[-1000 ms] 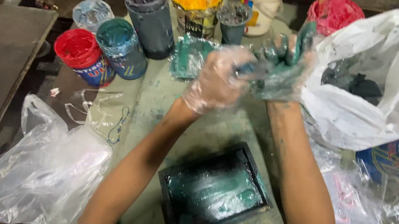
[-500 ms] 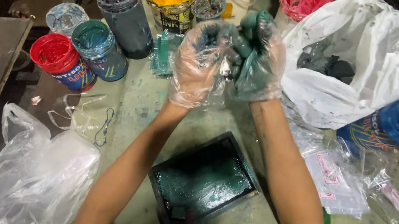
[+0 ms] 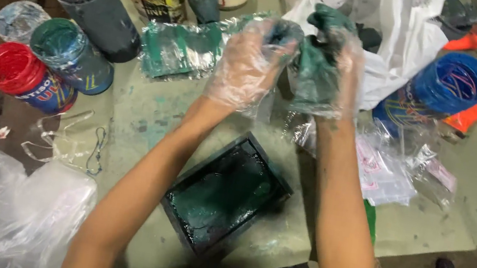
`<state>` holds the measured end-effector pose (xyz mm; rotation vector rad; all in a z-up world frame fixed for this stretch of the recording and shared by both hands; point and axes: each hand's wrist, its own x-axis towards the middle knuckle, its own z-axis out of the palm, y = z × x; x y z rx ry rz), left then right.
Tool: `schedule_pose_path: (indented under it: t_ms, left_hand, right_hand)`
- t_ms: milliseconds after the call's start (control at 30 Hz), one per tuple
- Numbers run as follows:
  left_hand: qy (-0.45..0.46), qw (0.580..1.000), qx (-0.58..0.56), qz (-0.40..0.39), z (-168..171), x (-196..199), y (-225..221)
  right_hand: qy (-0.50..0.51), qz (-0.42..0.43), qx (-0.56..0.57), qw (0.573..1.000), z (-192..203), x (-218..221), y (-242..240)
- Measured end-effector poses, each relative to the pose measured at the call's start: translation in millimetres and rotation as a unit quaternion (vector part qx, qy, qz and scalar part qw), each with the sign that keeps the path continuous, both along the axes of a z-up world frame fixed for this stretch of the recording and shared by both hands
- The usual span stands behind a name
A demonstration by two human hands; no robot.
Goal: Applying green ink to a small printing frame and wrapping it in plastic
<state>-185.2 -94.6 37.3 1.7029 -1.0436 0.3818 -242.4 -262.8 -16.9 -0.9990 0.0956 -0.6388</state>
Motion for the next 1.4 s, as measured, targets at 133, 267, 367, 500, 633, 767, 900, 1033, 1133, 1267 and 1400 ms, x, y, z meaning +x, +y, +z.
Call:
schedule_pose_path:
  t_ms: [133, 267, 367, 500, 633, 767, 900, 1033, 1133, 1267, 1400]
  left_hand:
    - [0.069, 0.967, 0.24, -0.059, -9.9, -14.2, -18.1]
    - [-0.12, 0.92, 0.33, -0.176, -34.9, -22.7, -30.4]
    - [-0.148, 0.883, 0.425, -0.131, -63.1, -21.1, -56.6]
    - [-0.152, 0.824, 0.527, -0.142, -43.2, -46.9, -63.8]
    - [-0.28, 0.804, 0.502, -0.153, -54.4, -59.5, -59.9]
    - [-0.307, 0.847, 0.408, -0.149, -121.2, -37.9, -79.3]
    - [-0.36, 0.855, 0.354, -0.116, -186.9, -15.8, -98.8]
    - [-0.268, 0.859, 0.409, -0.154, -130.5, -17.6, -87.7]
    - [-0.237, 0.822, 0.487, -0.178, -87.3, -18.8, -66.4]
    - [-0.253, 0.78, 0.535, -0.202, -142.3, 11.8, -74.2]
    - [-0.31, 0.774, 0.535, -0.133, -181.5, 31.3, -93.8]
  right_hand:
    - [-0.004, -0.009, -0.019, 1.0, -4.5, -34.3, -25.2]
    - [-0.005, -0.022, -0.037, 0.999, -5.2, -49.2, -46.3]
    - [-0.002, -0.036, -0.049, 0.998, -6.3, -55.9, -46.7]
    - [-0.004, -0.05, -0.066, 0.997, -5.0, -62.5, -54.0]
    - [0.002, -0.049, -0.084, 0.995, -8.2, -66.3, -61.2]
    - [0.007, -0.042, -0.099, 0.994, -13.0, -66.1, -65.0]
    - [0.011, -0.04, -0.108, 0.993, -17.5, -66.6, -65.9]
    - [0.012, -0.033, -0.124, 0.992, -21.3, -65.2, -68.4]
    - [0.016, -0.029, -0.132, 0.991, -25.9, -68.5, -70.0]
    - [0.015, -0.025, -0.149, 0.988, -28.3, -69.0, -70.9]
    - [0.013, -0.021, -0.16, 0.987, -29.9, -69.6, -70.8]
